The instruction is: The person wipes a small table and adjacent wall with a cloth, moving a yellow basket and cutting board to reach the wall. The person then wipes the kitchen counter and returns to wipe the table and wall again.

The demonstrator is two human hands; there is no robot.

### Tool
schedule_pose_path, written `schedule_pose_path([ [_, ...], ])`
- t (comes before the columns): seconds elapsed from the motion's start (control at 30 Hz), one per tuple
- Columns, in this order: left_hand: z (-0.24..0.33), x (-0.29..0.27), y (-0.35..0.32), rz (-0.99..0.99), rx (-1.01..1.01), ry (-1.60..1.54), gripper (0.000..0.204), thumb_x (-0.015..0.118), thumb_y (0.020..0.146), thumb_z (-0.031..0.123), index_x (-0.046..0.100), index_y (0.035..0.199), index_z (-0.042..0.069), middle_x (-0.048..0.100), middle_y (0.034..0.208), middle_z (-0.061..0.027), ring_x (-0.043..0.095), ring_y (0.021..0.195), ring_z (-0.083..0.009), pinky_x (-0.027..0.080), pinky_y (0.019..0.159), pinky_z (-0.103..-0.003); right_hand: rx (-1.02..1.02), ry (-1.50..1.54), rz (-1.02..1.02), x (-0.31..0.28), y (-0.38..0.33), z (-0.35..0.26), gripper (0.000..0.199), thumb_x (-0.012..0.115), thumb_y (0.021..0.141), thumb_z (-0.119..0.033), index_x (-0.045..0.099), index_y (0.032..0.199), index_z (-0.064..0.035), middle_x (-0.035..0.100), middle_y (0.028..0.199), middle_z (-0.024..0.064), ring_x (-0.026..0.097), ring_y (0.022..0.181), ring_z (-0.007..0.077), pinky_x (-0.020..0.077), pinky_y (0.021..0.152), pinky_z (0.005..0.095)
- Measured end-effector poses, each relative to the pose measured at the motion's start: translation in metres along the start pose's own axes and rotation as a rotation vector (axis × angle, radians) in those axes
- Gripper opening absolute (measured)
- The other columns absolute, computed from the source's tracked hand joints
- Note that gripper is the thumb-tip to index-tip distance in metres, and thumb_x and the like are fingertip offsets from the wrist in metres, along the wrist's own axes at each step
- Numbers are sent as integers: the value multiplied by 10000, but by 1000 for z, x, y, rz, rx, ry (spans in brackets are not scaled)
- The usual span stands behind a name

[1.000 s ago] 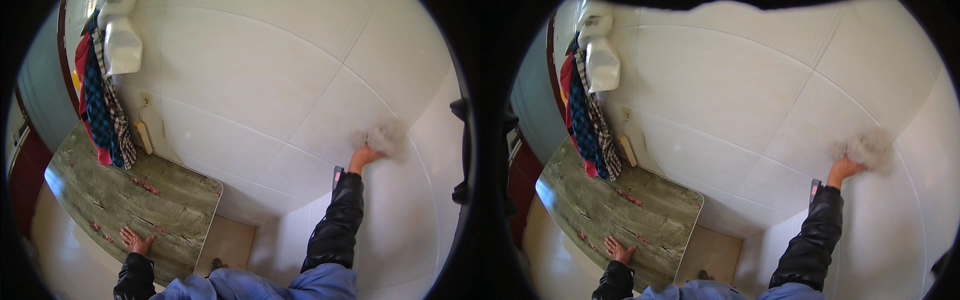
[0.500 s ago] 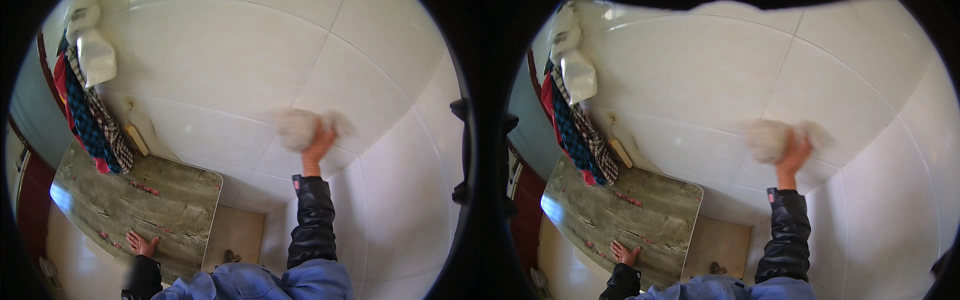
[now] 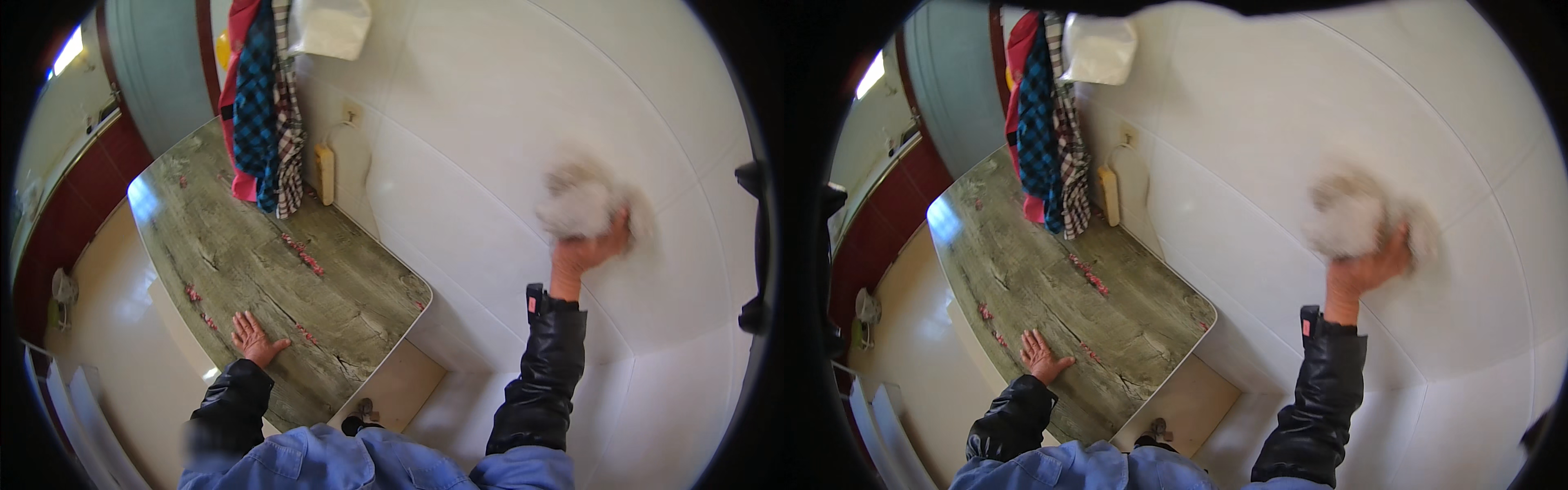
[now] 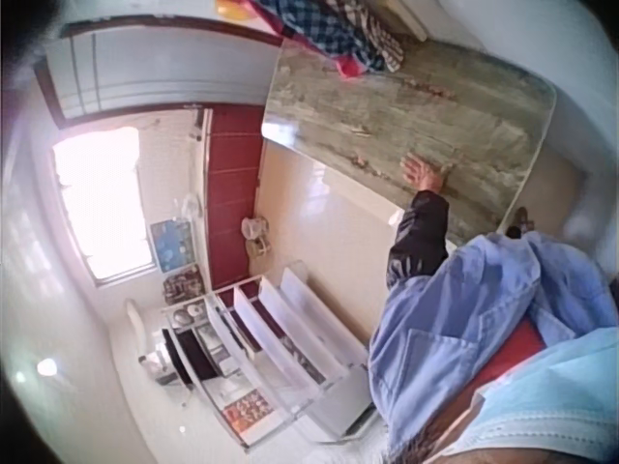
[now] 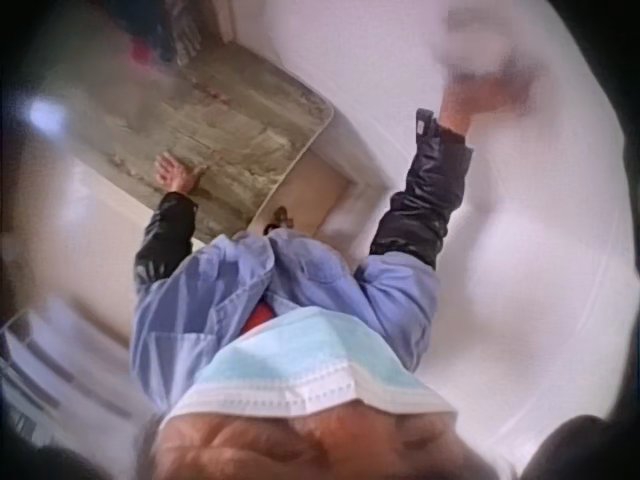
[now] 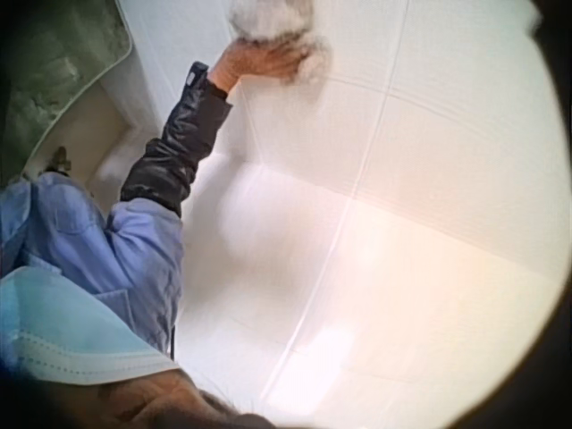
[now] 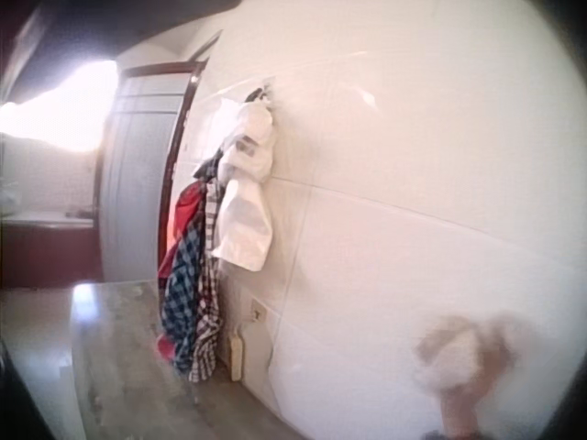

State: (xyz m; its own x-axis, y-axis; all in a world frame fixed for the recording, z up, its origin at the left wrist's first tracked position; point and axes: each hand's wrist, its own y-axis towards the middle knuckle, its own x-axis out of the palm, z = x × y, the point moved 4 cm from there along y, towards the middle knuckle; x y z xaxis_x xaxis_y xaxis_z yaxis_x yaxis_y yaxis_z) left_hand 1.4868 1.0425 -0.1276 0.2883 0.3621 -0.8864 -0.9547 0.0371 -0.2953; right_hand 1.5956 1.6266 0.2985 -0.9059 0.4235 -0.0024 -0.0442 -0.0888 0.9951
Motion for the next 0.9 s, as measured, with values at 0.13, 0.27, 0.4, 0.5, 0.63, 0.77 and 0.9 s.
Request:
schedule_pose_path([
  [0.13,-1,0,1,12,4,-4,1463,846,600,634,-31,1570,-19,-88,1641,-266,-140,1526,-390,-18,1176,-610,-319,-200,-149,47,12,-98,452,606,903,-189,583,1349,-259,548,1343,113,546,979,316,425,828,492],
  [0.27,-4,4,2,27,5,-1,1464,843,587,648,-12,1573,-13,-77,1641,-271,-123,1529,-392,-12,1173,-615,-498,-94,-232,83,-3,-157,455,559,912,-138,596,1347,-265,552,1328,76,533,964,288,428,823,480],
  [0.4,-5,6,2,47,16,20,1459,842,579,656,9,1574,-12,-63,1640,-276,-110,1529,-400,-9,1170,-618,-646,139,-455,115,-51,-205,469,547,897,-144,596,1352,-248,552,1321,83,539,1040,298,442,880,507],
  [0.5,-6,7,3,44,13,34,1456,834,571,676,35,1575,-13,-48,1640,-281,-97,1530,-406,-3,1167,-619,-730,237,-609,138,-101,-237,437,550,871,-173,632,1297,-215,538,1364,77,513,1166,316,416,973,521],
  [0.63,-7,8,4,67,26,55,1455,831,569,683,44,1575,-13,-38,1639,-283,-89,1532,-403,11,1167,-616,-823,368,-706,151,-175,-260,367,538,878,-180,652,1226,-164,565,1324,76,506,1197,308,392,1039,487],
  [0.77,-8,8,4,78,36,72,1463,825,569,692,29,1579,-6,-45,1642,-276,-91,1533,-399,21,1166,-616,-932,440,-830,136,-239,-249,312,542,856,-177,667,1129,-89,584,1280,80,494,1226,298,364,1092,460],
  [0.9,-7,7,4,74,32,79,1441,802,583,716,56,1577,-12,-23,1641,-281,-71,1533,-405,10,1170,-606,-1071,424,-965,99,-282,-205,354,540,849,-181,661,1153,-44,583,1271,77,481,1242,275,338,1108,437],
])
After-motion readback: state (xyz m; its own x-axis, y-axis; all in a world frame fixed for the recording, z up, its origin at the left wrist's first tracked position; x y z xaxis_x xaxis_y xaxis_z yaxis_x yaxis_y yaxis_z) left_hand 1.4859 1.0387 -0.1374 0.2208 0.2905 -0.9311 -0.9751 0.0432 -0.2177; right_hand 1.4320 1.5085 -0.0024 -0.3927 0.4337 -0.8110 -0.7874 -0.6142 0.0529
